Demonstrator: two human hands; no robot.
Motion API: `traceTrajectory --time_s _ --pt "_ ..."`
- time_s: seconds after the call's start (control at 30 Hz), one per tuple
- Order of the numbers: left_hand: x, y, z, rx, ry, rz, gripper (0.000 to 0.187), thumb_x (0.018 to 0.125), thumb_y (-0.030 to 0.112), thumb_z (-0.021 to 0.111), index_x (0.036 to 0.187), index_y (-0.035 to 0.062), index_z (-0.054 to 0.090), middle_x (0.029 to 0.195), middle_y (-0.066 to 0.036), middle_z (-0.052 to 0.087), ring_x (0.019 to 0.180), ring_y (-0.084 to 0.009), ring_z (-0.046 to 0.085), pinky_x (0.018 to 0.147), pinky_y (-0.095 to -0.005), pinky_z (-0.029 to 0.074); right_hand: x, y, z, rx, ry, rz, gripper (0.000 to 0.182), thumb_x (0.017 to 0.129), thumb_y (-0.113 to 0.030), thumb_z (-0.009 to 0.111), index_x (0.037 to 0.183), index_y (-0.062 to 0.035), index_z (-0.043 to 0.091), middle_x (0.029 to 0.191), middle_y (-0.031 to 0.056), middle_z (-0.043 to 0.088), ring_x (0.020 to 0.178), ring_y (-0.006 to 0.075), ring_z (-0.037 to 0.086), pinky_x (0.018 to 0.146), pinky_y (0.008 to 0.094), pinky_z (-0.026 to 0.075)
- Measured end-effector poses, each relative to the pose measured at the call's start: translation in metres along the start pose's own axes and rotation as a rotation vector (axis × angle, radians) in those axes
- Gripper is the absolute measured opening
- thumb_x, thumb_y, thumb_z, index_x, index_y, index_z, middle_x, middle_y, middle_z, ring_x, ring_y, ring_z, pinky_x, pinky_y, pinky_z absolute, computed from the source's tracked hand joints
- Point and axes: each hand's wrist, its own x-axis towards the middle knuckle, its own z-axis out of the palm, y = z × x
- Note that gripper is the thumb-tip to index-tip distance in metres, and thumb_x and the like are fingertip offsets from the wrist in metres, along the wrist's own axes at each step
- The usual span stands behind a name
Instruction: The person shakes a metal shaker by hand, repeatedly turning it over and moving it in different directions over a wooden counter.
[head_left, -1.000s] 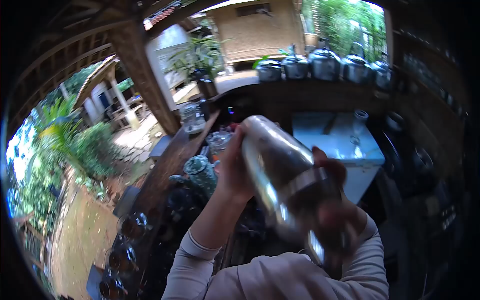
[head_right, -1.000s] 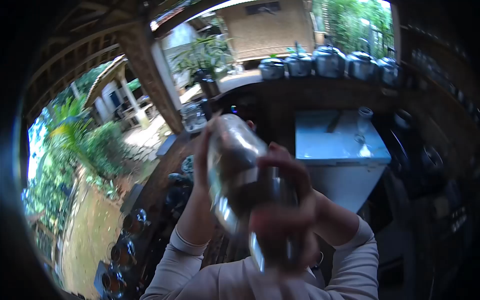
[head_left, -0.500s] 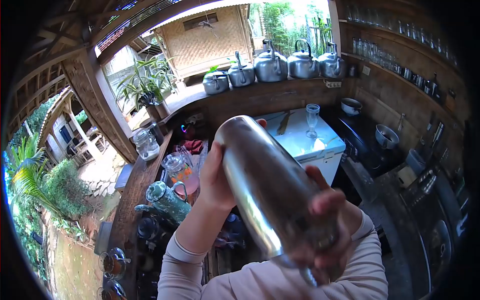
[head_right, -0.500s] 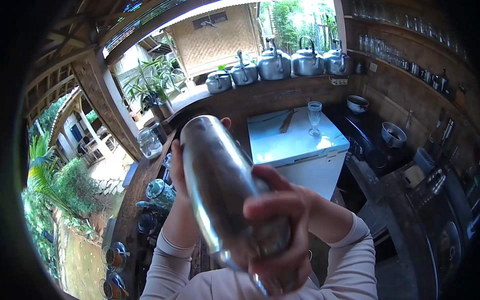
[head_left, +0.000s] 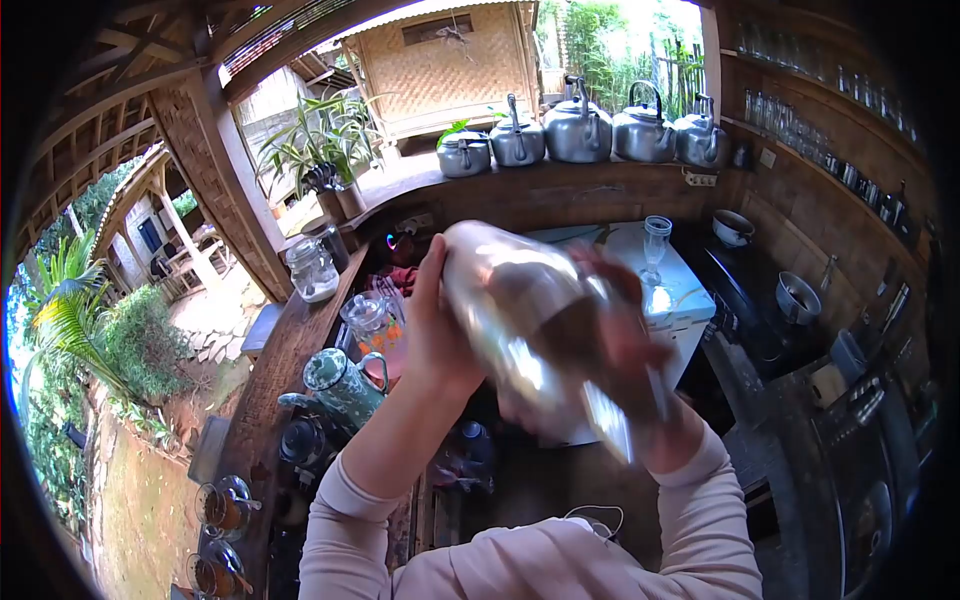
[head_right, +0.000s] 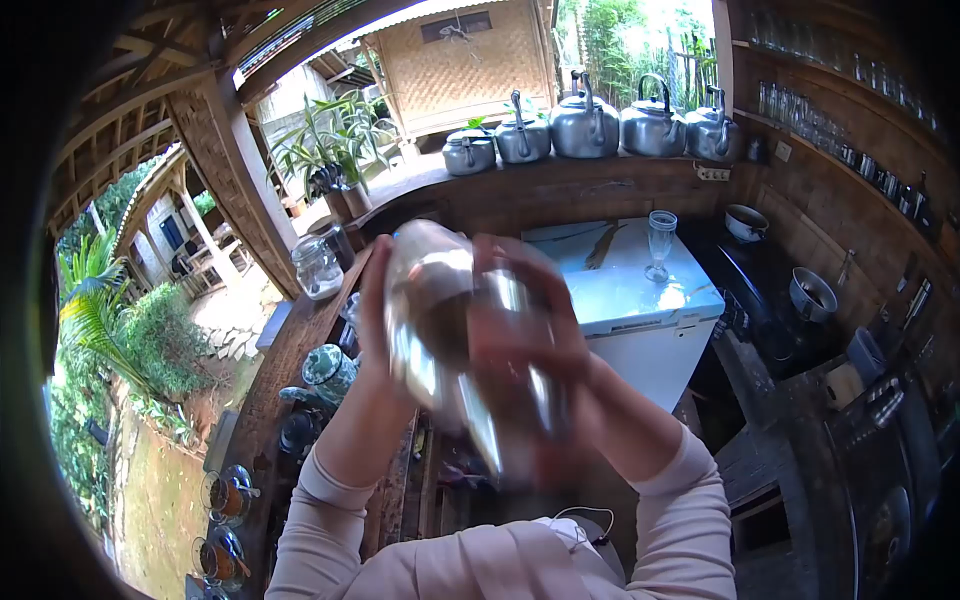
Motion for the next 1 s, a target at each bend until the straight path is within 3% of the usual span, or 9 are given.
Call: traceTrajectory --time_s 0.03,0.1,0.23,0.27,0.33,0.57,0.73,0.83,1.0 --pt "0.008 -0.005 -0.01 0.133 0.138 0.074 0.054 0.091 0.049 0.041 0.122 0.0054 0.048 0.117 -0.01 0.056 0.108 -0.0246 0.054 0.098 -0.0438 0.039 -0.028 0.022 -0.013 -0.507 -0.302 0.155 0.086 0.065 -0.018 0.081 0.131 -0.0065 0.027 0.135 0.0167 0.034 0.12 0.0311 0.041 0.101 0.042 0.034" --pt "0.023 -0.013 -0.056 -0.028 0.387 -0.023 0.054 0.091 0.051 0.041 0.121 0.0072 0.05 0.117 -0.009 0.057 0.109 -0.0243 0.054 0.097 -0.0426 0.041 0.013 0.039 0.006 -0.442 0.022 0.219 0.102 0.059 -0.014 0.083 0.134 -0.01 0.013 0.128 0.0228 0.039 0.117 0.0339 0.044 0.095 0.0424 0.038" --pt "0.013 0.016 -0.036 -0.238 -0.356 -0.113 0.059 0.089 0.052 0.041 0.123 0.0045 0.048 0.117 -0.011 0.055 0.106 -0.0244 0.055 0.091 -0.0407 0.045 0.022 0.022 0.007 0.017 -0.006 0.117 0.047 0.06 -0.022 0.081 0.1 -0.0108 0.061 0.12 0.0192 0.051 0.115 0.0389 0.047 0.096 0.051 0.036" --pt "0.01 0.022 -0.01 -0.062 0.09 -0.027 0.064 0.088 0.053 0.041 0.127 0.0022 0.044 0.12 -0.013 0.053 0.108 -0.0257 0.053 0.094 -0.0406 0.042 0.021 0.029 0.014 -0.011 -0.024 -0.159 0.045 0.063 -0.02 0.078 0.104 -0.0186 0.061 0.122 0.0196 0.049 0.114 0.0401 0.047 0.096 0.0545 0.035" --pt "0.016 0.026 -0.011 -0.009 -0.156 0.072 0.068 0.087 0.055 0.041 0.13 0.0019 0.04 0.12 -0.014 0.052 0.108 -0.026 0.052 0.095 -0.0403 0.041 0.014 0.048 0.015 -0.045 -0.029 -0.417 0.045 0.065 -0.018 0.075 0.108 -0.0265 0.061 0.124 0.0201 0.046 0.114 0.0413 0.047 0.095 0.058 0.034" --pt "0.115 0.016 -0.081 0.02 0.358 -0.079 0.044 0.092 0.043 0.042 0.116 0.0084 0.056 0.115 -0.005 0.06 0.108 -0.023 0.056 0.095 -0.0398 0.041 0.006 0.141 -0.047 -0.405 0.037 0.158 0.108 0.058 -0.022 0.085 0.134 -0.0135 0.008 0.126 0.0244 0.039 0.114 0.035 0.046 0.097 0.0439 0.038" --pt "0.163 0.023 -0.049 -0.016 -0.06 -0.096 0.053 0.089 0.044 0.043 0.121 0.0017 0.049 0.115 -0.013 0.058 0.108 -0.0274 0.054 0.099 -0.0418 0.039 0.011 0.153 -0.096 -0.297 -0.271 -0.113 0.069 0.066 -0.008 0.076 0.123 -0.0249 0.041 0.123 0.0151 0.048 0.113 0.0355 0.048 0.094 0.056 0.038" --pt "0.196 0.023 -0.051 -0.024 -0.278 -0.035 0.056 0.089 0.045 0.042 0.123 0.0003 0.046 0.117 -0.014 0.056 0.108 -0.028 0.054 0.098 -0.0419 0.039 0.005 0.17 -0.086 -0.19 0.062 -0.28 0.06 0.069 -0.015 0.073 0.122 -0.0287 0.047 0.117 0.0006 0.051 0.108 0.0368 0.05 0.097 0.0616 0.033" --pt "0.247 0.007 -0.107 -0.147 0.071 -0.168 0.045 0.093 0.039 0.038 0.117 0.0027 0.053 0.113 -0.012 0.06 0.107 -0.0254 0.056 0.095 -0.0405 0.042 0.016 0.22 -0.124 -0.432 0.179 -0.006 0.067 0.061 -0.021 0.083 0.116 -0.0067 0.046 0.121 0.0274 0.043 0.114 0.0404 0.046 0.092 0.0458 0.042"
